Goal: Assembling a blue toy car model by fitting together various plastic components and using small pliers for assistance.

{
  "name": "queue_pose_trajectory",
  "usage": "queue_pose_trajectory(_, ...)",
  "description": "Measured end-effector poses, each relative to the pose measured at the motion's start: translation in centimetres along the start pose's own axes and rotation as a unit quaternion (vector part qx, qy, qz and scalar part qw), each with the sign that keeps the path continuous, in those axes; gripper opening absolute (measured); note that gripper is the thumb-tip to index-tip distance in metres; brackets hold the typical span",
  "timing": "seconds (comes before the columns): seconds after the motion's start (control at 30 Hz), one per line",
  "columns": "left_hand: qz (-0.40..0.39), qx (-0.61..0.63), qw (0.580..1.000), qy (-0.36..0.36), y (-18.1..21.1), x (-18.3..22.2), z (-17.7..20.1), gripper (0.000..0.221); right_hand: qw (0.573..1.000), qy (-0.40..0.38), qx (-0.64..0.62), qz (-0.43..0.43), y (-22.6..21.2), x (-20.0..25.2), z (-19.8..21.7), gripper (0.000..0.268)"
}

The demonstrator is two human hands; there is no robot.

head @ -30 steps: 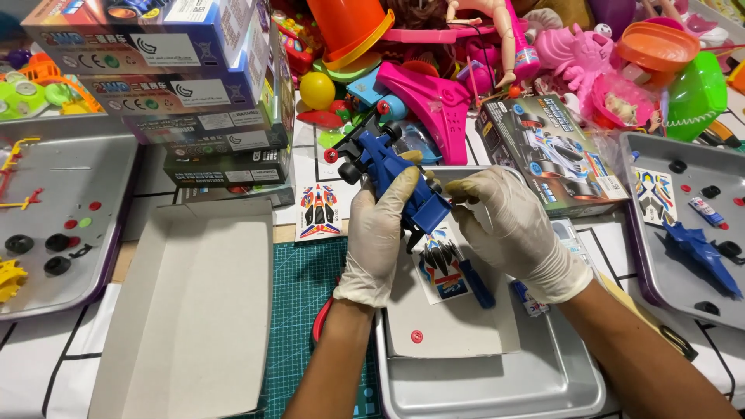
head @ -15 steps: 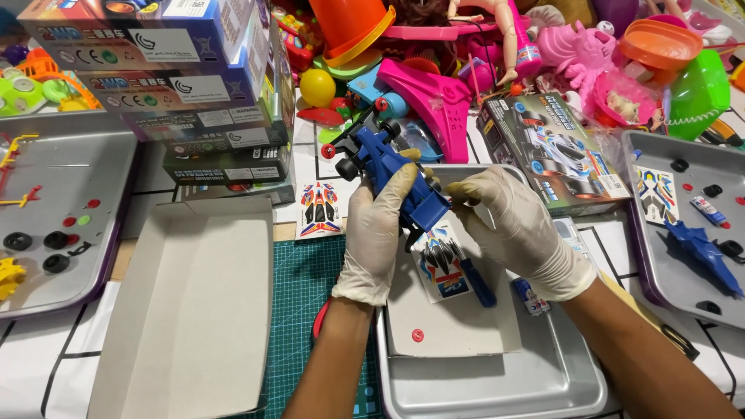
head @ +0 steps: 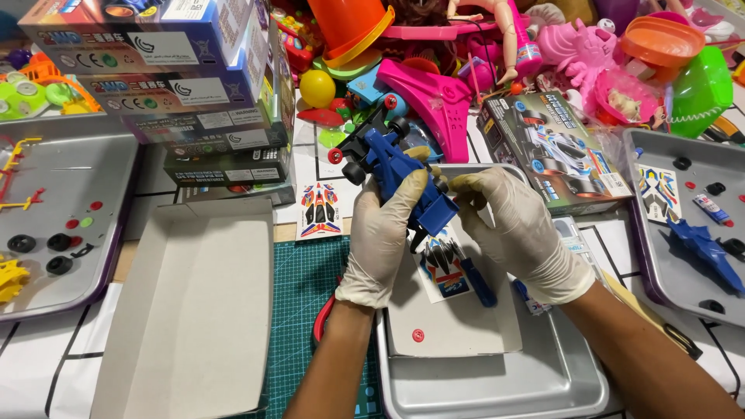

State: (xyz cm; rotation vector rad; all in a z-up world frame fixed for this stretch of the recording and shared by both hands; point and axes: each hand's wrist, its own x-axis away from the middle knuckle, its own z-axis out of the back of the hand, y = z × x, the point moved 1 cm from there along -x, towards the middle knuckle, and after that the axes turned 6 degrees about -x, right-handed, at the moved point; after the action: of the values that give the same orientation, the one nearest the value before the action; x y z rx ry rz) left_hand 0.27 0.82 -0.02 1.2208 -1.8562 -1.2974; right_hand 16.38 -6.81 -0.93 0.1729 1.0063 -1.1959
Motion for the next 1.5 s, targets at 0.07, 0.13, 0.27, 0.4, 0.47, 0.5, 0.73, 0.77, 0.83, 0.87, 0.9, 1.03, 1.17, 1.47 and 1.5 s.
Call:
queue_pose_trajectory(0.07, -0.006, -0.004, 1.0, -0.009, 0.8, 0.5, -0.7, 0.046, 1.0, -0.001, 0.003, -0.02, -0.7, -0.2, 0.0, 0.025)
queue_pose_trajectory(0.13, -0.013, -0.008, 1.0, -0.018, 1.5, 0.8, -1.0, 0.047, 0.999, -0.002, 0.005, -0.04, -1.1, -0.3, -0.1, 0.025)
queue_pose_trajectory(0.27, -0.009, -0.037, 0.999, -0.014, 1.7, 0.8, -0.8, 0.049, 1.0, 0.006, 0.0, -0.027, -1.6, -0.7, -0.1, 0.029)
queue_pose_trajectory(0.4, -0.011, -0.039, 0.999, 0.004, 1.6, 0.4, -0.7, 0.046, 1.0, 0.007, 0.015, -0.003, -0.3, 0.3, -0.2, 0.036)
queue_pose_trajectory(0.47, -0.011, -0.033, 0.999, 0.008, 1.3, 0.4, -0.4, 0.049, 1.0, 0.012, 0.006, 0.003, -0.4, 0.2, -0.2, 0.037)
queue_pose_trajectory(0.5, -0.012, -0.027, 0.999, 0.012, 1.3, 0.4, -0.3, 0.052, 1.0, 0.016, -0.004, 0.01, -0.5, 0.1, -0.3, 0.038)
queue_pose_trajectory(0.73, -0.014, 0.015, 1.0, 0.004, 0.9, 0.2, 0.1, 0.049, 0.999, 0.022, -0.007, 0.046, -1.1, -0.5, -0.2, 0.028)
queue_pose_trajectory(0.77, -0.016, 0.01, 1.0, 0.0, 1.0, 0.3, 0.1, 0.046, 0.999, 0.02, -0.008, 0.047, -1.2, -0.6, -0.2, 0.028)
queue_pose_trajectory(0.83, -0.019, 0.004, 1.0, -0.004, 1.1, 0.3, 0.1, 0.044, 0.999, 0.02, -0.009, 0.048, -1.2, -0.6, -0.3, 0.027)
queue_pose_trajectory(0.87, -0.019, 0.004, 1.0, -0.004, 1.1, 0.3, 0.2, 0.043, 0.998, 0.02, -0.009, 0.05, -1.1, -0.5, -0.3, 0.027)
queue_pose_trajectory(0.9, -0.019, 0.005, 1.0, -0.005, 1.2, 0.3, 0.2, 0.042, 0.998, 0.02, -0.009, 0.053, -1.0, -0.5, -0.3, 0.027)
queue_pose_trajectory(1.03, -0.027, 0.013, 0.999, -0.012, -0.2, -0.2, 0.5, 0.041, 0.998, 0.012, 0.0, 0.053, -1.6, -0.7, 0.2, 0.027)
queue_pose_trajectory(1.17, -0.029, 0.005, 1.0, -0.007, 0.3, 0.0, 0.2, 0.042, 0.999, 0.01, 0.0, 0.047, -2.1, -0.9, 0.2, 0.027)
queue_pose_trajectory(1.47, -0.022, -0.012, 1.0, -0.006, 1.0, 0.3, -0.5, 0.044, 1.0, 0.025, 0.008, -0.001, -1.8, -1.0, 0.2, 0.027)
queue_pose_trajectory(1.5, -0.024, -0.026, 0.999, -0.004, 1.2, 0.4, -0.5, 0.044, 0.999, 0.031, -0.001, -0.015, -2.0, -1.0, 0.2, 0.027)
